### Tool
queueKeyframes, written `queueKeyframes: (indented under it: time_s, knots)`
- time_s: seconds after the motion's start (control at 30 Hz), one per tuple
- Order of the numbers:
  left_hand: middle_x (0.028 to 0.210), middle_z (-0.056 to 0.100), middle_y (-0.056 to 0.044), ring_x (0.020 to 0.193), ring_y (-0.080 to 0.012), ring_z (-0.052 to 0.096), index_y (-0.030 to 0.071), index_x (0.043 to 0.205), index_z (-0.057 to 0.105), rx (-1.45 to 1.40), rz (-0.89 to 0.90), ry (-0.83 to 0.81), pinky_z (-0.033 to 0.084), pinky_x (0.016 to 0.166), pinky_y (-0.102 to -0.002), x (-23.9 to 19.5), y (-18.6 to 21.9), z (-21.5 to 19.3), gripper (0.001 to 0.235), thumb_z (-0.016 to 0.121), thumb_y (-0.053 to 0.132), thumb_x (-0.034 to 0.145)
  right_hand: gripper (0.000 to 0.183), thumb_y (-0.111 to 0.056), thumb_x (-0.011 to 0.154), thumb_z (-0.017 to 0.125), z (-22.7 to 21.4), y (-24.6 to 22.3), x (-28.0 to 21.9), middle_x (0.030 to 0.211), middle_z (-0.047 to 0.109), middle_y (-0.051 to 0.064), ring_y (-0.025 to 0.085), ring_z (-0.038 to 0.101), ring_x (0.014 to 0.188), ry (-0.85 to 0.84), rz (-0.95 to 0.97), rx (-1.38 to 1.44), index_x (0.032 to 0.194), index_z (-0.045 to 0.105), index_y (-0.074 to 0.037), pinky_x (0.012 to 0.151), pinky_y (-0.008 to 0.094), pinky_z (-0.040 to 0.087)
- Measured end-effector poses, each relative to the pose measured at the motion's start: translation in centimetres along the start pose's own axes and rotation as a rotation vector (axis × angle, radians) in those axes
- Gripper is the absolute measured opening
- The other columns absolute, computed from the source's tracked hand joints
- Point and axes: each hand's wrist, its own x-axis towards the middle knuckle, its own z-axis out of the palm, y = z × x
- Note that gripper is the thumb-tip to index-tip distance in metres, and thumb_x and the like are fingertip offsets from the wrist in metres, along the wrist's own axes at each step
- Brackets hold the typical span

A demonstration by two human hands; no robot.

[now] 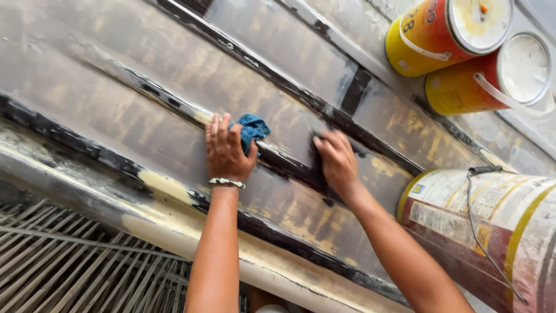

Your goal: The recorder is sanding the surface of a car part using a sanding block and water.

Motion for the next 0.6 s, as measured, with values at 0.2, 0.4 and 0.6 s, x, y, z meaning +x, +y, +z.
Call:
queueKeyframes:
  time_s: [0.2, 0.4, 0.6]
  knots:
    - [0.146, 0.051, -0.021, 0.146, -0.0439, 0.041, 0.009, 0.125, 0.052, 0.022, -0.008, -0.002, 0.029, 0.125, -0.059, 0.2, -0.5, 0.0, 0.042, 0.067, 0.033, 0.094, 0.029, 0.010, 0.093, 0.060, 0.8, 1.1, -2.2, 0.131, 0.064, 0.018, 0.041, 0.057, 0.129, 0.008, -0.054, -0.007, 0.117, 0.068, -0.003, 0.111, 0.046, 0.047]
    - [0.145, 0.051, -0.021, 0.146, -0.0441, 0.040, 0.009, 0.126, 0.051, -0.001, -0.004, -0.014, 0.029, 0.124, -0.059, 0.0, -0.1, 0.1, 0.043, 0.066, 0.033, 0.094, 0.038, 0.011, 0.086, 0.059, 1.5, 0.8, 3.2, 0.135, 0.062, 0.019, 0.041, 0.054, 0.133, -0.064, -0.060, 0.023, 0.119, 0.069, -0.002, 0.111, 0.046, 0.046]
    - [0.145, 0.050, -0.021, 0.146, -0.0447, 0.040, 0.008, 0.126, 0.051, 0.035, -0.003, 0.002, 0.030, 0.124, -0.059, 0.3, -0.1, 0.1, 0.043, 0.067, 0.033, 0.094, 0.031, 0.009, 0.094, 0.057, 0.3, 4.2, -5.6, 0.134, 0.064, 0.016, 0.039, 0.058, 0.132, 0.011, -0.036, 0.063, 0.115, 0.070, -0.008, 0.113, 0.047, 0.048]
